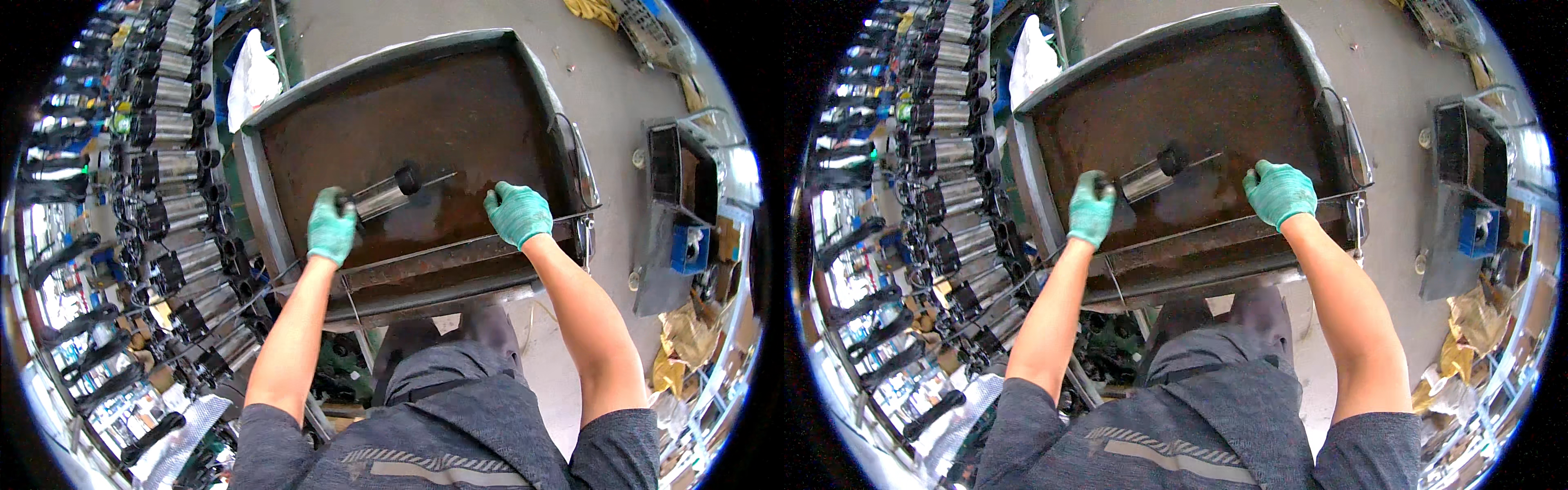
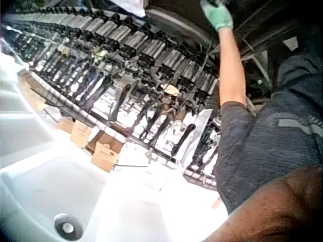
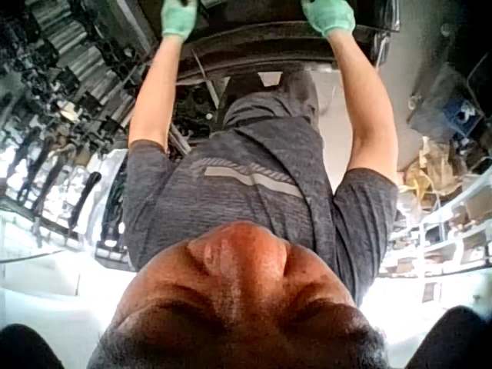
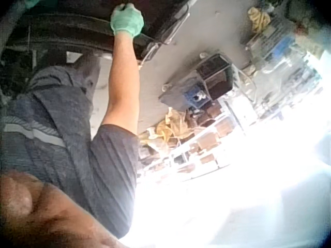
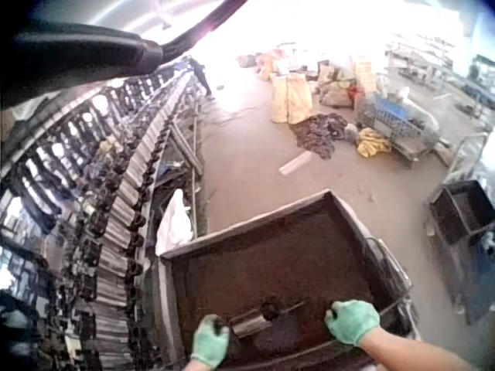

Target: The person repeatedly picks up a cylindrical submersible pump from a metal tray filled with dark liquid, submerges it, and lifts it out. The person handles the pump with gloved hands and repeats the dipping and lifting cycle multiple times in a workshop setting.

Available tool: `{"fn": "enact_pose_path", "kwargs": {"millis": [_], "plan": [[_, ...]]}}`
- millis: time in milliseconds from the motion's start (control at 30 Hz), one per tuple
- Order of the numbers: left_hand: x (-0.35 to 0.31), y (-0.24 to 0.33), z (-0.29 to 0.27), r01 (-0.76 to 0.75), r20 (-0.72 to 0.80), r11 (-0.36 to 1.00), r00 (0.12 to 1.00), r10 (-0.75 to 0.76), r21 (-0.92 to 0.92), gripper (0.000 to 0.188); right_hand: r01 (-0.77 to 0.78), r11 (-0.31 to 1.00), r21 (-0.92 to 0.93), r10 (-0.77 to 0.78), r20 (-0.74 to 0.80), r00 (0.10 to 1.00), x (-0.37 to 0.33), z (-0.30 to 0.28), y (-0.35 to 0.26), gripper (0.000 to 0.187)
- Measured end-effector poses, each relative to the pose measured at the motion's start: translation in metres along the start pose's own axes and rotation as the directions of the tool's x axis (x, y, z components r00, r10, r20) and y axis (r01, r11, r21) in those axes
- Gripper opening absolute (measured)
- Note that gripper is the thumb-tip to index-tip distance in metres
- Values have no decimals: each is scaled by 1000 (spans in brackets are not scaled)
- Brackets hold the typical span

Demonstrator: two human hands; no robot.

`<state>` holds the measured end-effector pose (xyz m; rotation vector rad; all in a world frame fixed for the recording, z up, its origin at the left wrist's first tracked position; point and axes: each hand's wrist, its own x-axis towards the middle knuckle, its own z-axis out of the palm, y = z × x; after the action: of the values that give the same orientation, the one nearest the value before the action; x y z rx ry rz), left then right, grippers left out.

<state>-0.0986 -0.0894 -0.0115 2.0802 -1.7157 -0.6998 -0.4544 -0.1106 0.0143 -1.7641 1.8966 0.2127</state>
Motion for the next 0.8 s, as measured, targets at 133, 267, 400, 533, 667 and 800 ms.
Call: {"fn": "enact_pose_path", "kwargs": {"millis": [133,267,400,533,667,800], "plan": [[41,21,65,199,253,967,955,-154,-160,33,16,1000,25,-15,-11,1000,0,-2,1,35],[65,52,88,628,565,699,732,-380,-342,20,3,999,46,-4,15,1000,-1,-3,4,34],[73,67,103,837,624,257,534,-570,-483,10,27,994,106,-23,-31,999,2,0,12,33],[63,57,115,809,559,284,567,-605,-514,10,21,991,129,-20,-7,1000,3,2,13,33],[50,53,107,793,542,306,591,-597,-527,11,3,990,141,-3,6,1000,1,-1,13,32],[37,42,94,777,531,321,612,-585,-542,14,30,988,154,-23,-48,999,0,1,14,29]]}}
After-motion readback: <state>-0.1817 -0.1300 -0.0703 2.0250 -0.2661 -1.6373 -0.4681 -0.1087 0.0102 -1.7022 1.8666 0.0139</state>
